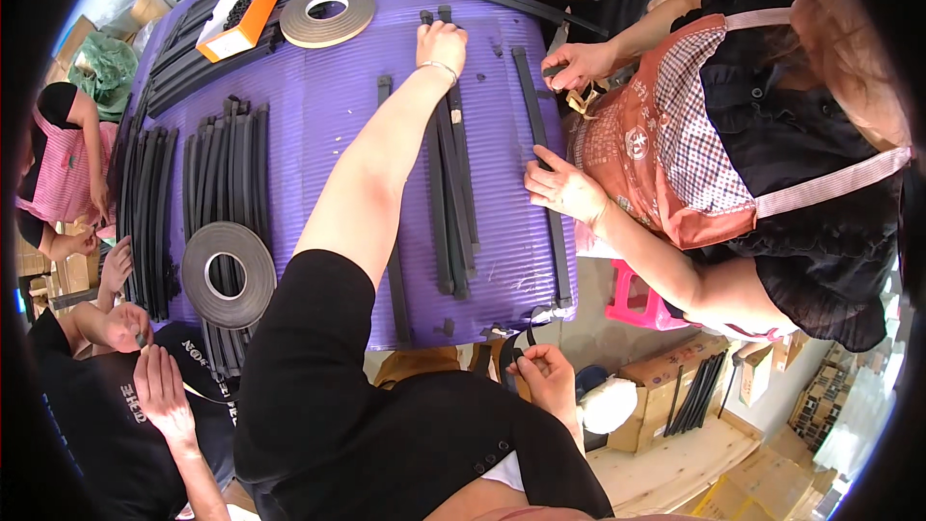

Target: The person attaches small caps onto the ends of metal bars by hand on a workbench.

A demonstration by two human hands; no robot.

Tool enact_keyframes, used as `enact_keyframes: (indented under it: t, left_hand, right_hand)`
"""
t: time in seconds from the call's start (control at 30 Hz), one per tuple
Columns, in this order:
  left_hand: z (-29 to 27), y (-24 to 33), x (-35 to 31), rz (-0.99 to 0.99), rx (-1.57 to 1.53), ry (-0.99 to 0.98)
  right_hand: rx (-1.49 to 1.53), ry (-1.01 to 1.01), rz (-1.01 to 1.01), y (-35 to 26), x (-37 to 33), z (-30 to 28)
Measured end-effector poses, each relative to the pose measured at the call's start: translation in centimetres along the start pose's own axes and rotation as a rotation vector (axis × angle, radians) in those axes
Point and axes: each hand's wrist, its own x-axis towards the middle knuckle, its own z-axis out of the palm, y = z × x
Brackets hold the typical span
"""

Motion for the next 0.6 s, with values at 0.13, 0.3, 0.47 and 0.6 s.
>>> enact_keyframes:
  t: [0.13,0.3,0.47,0.6]
  left_hand:
    - [0.3,-1.3,1.7,-0.032,0.039,-0.055]
    - [0.7,-1.5,4.1,0.053,0.063,-0.155]
    - [0.6,-0.6,5.1,0.145,0.18,-0.235]
    - [0.5,-0.4,4.8,0.013,0.06,-0.186]
  right_hand:
    - [0.005,0.016,0.017,0.2,0.3,0.2]
    - [0.018,0.045,0.008,1.1,0.4,0.2]
    - [0.047,0.079,0.01,1.7,0.2,0.5]
    - [0.051,0.1,0.008,2.4,0.1,0.5]
